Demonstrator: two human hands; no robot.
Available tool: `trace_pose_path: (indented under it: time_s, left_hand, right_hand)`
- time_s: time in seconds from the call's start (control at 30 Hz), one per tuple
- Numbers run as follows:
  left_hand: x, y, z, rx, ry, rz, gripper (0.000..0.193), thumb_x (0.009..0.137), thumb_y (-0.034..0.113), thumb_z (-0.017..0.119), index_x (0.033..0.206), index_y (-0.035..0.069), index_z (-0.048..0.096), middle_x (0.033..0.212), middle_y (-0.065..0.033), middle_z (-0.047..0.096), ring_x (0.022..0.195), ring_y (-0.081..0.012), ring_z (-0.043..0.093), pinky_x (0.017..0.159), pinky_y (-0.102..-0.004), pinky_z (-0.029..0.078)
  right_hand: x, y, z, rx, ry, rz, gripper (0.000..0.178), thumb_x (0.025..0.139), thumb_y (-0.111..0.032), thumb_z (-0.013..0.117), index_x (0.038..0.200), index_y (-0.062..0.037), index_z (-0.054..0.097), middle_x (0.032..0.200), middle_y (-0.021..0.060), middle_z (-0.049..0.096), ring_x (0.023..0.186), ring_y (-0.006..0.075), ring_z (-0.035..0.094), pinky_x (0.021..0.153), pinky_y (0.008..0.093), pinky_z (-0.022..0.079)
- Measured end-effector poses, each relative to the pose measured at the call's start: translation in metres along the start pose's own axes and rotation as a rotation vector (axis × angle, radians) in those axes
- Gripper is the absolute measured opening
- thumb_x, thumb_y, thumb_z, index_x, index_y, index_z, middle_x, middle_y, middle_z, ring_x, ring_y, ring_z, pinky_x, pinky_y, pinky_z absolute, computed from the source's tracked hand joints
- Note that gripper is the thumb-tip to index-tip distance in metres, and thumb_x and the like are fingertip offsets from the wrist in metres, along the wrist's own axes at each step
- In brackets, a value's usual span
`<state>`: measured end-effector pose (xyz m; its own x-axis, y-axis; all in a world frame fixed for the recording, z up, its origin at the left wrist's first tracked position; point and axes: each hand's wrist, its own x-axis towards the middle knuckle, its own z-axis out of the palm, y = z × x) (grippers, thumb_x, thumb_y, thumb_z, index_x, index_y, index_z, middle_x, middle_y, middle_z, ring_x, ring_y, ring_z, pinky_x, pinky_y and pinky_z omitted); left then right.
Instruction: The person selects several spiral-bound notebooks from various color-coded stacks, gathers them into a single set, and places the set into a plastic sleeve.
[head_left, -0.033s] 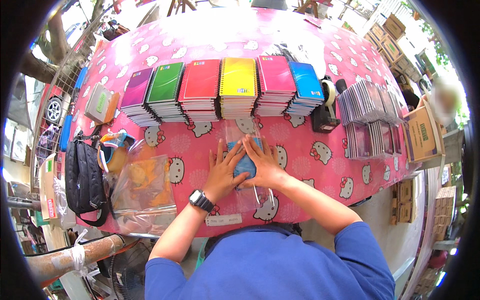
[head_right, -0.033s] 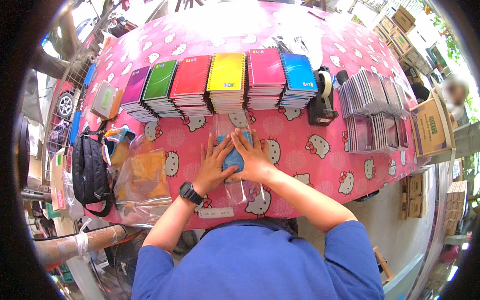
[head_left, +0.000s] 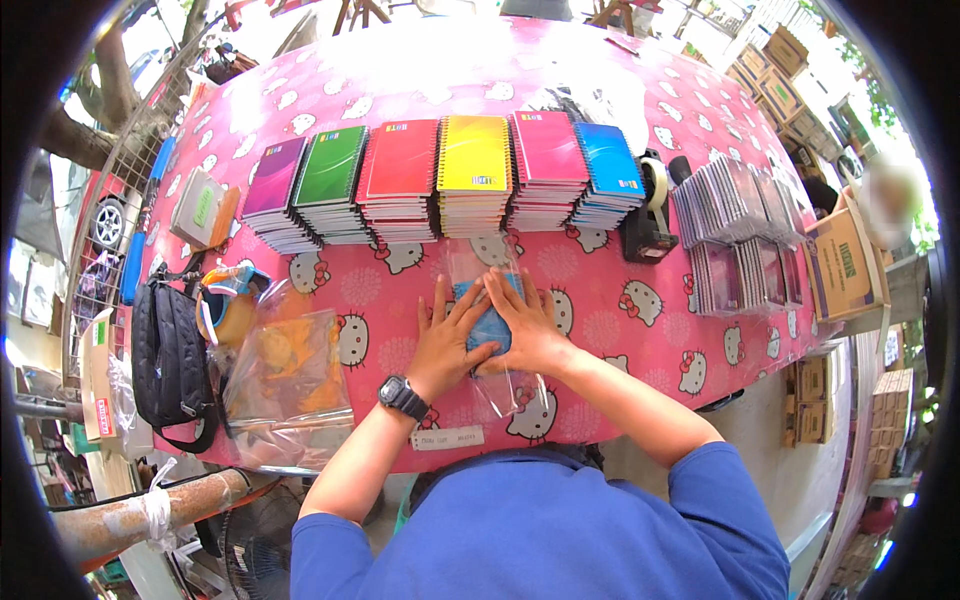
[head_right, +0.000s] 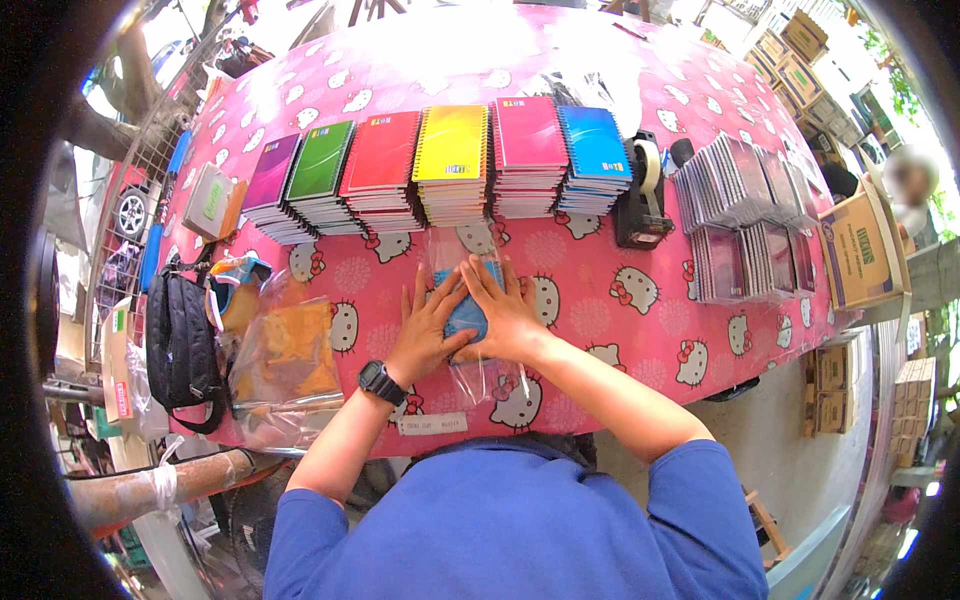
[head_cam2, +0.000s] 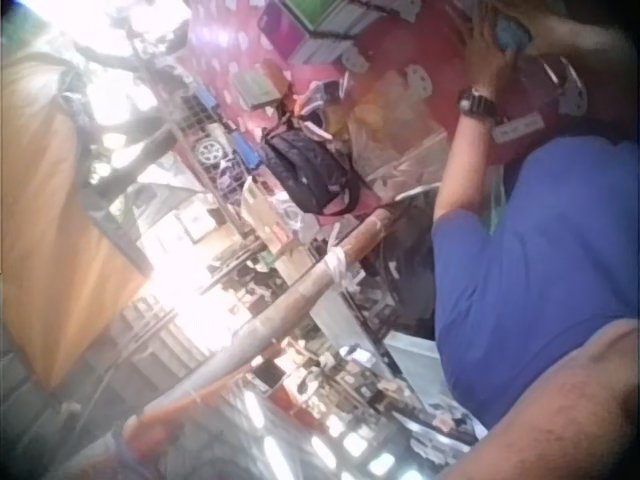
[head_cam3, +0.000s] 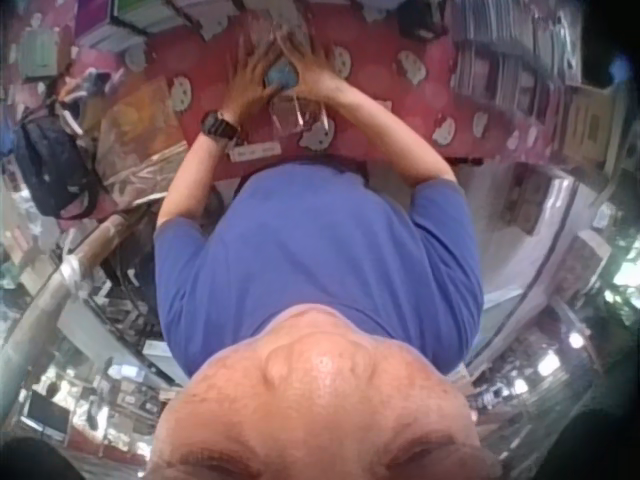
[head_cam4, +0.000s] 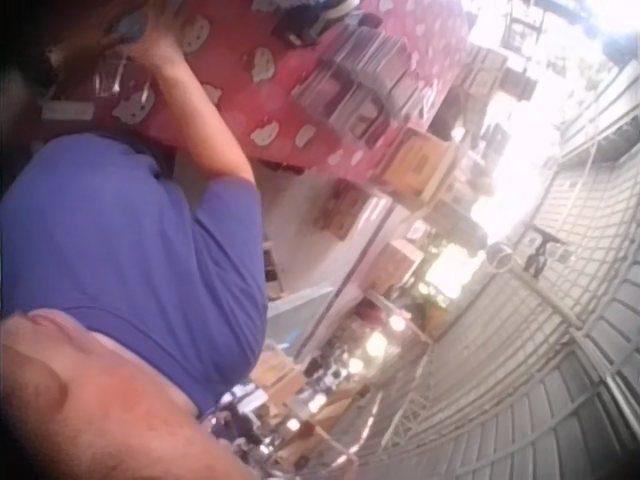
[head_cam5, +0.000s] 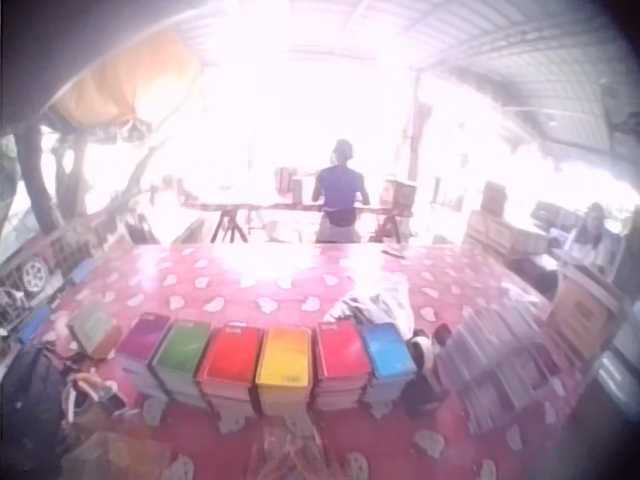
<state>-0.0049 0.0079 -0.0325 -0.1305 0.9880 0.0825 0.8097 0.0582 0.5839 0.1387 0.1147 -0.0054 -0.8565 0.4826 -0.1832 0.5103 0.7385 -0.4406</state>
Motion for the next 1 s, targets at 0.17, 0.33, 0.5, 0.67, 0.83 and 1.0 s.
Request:
trace_pose_path:
  time_s: [0.17,0.33,0.5,0.67,0.83,1.0]
  left_hand:
    - [0.012,0.011,-0.01,0.045,-0.065,-0.02,0.08,0.071,0.054,0.062,0.14,0.025,0.033,0.15,0.0024,0.021,0.138,-0.0368,-0.002,0.105,-0.0626,0.001]
    - [0.009,0.012,-0.015,0.052,-0.097,-0.071,0.082,0.067,0.049,0.069,0.138,0.025,0.036,0.149,0.0015,0.022,0.138,-0.0365,-0.002,0.105,-0.0624,0.003]
    - [0.007,0.013,-0.014,0.054,-0.077,-0.052,0.079,0.069,0.053,0.067,0.137,0.026,0.038,0.149,0.0023,0.021,0.138,-0.0372,0.0,0.106,-0.0622,0.005]
    - [0.012,0.018,-0.009,0.056,-0.089,-0.031,0.079,0.069,0.053,0.067,0.137,0.025,0.038,0.149,0.0017,0.021,0.138,-0.0371,0.0,0.106,-0.0614,0.006]
    - [0.006,0.011,-0.014,0.047,-0.092,-0.092,0.079,0.069,0.053,0.067,0.137,0.025,0.037,0.149,0.0016,0.022,0.138,-0.0369,0.001,0.106,-0.0613,0.006]
    - [0.009,0.015,-0.01,0.01,-0.082,-0.055,0.078,0.069,0.049,0.069,0.137,0.027,0.037,0.149,0.0015,0.022,0.138,-0.0375,0.003,0.106,-0.0619,0.007]
  right_hand:
    - [-0.004,0.001,-0.001,-0.037,0.069,-0.008,0.134,0.048,-0.054,0.081,0.145,-0.0157,-0.003,0.152,0.0109,0.0,0.136,0.0436,-0.003,0.104,0.0638,0.008]
    - [-0.009,0.04,-0.034,0.224,0.437,-0.158,0.093,0.06,-0.033,0.081,0.136,-0.0126,0.032,0.142,0.018,0.028,0.131,0.0399,0.02,0.104,0.053,0.022]
    - [-0.018,0.171,-0.112,0.084,1.16,0.486,0.056,0.082,-0.025,0.064,0.127,-0.0018,0.04,0.085,0.0079,0.065,0.088,0.0307,0.052,0.079,0.0445,0.042]
    - [-0.012,0.245,-0.108,0.166,1.004,0.708,0.058,0.08,-0.025,0.068,0.122,0.0069,0.042,0.079,0.0128,0.065,0.075,0.0267,0.062,0.072,0.036,0.049]
    - [-0.025,0.192,-0.093,0.873,1.162,0.308,0.046,0.075,-0.002,0.07,0.114,0.0047,0.047,0.08,0.0084,0.063,0.071,0.0121,0.06,0.066,0.0232,0.048]
    - [-0.058,0.21,-0.052,0.704,1.229,0.543,0.034,0.073,-0.004,0.072,0.102,0.0002,0.054,0.078,0.0061,0.063,0.061,0.0107,0.055,0.053,0.0245,0.044]
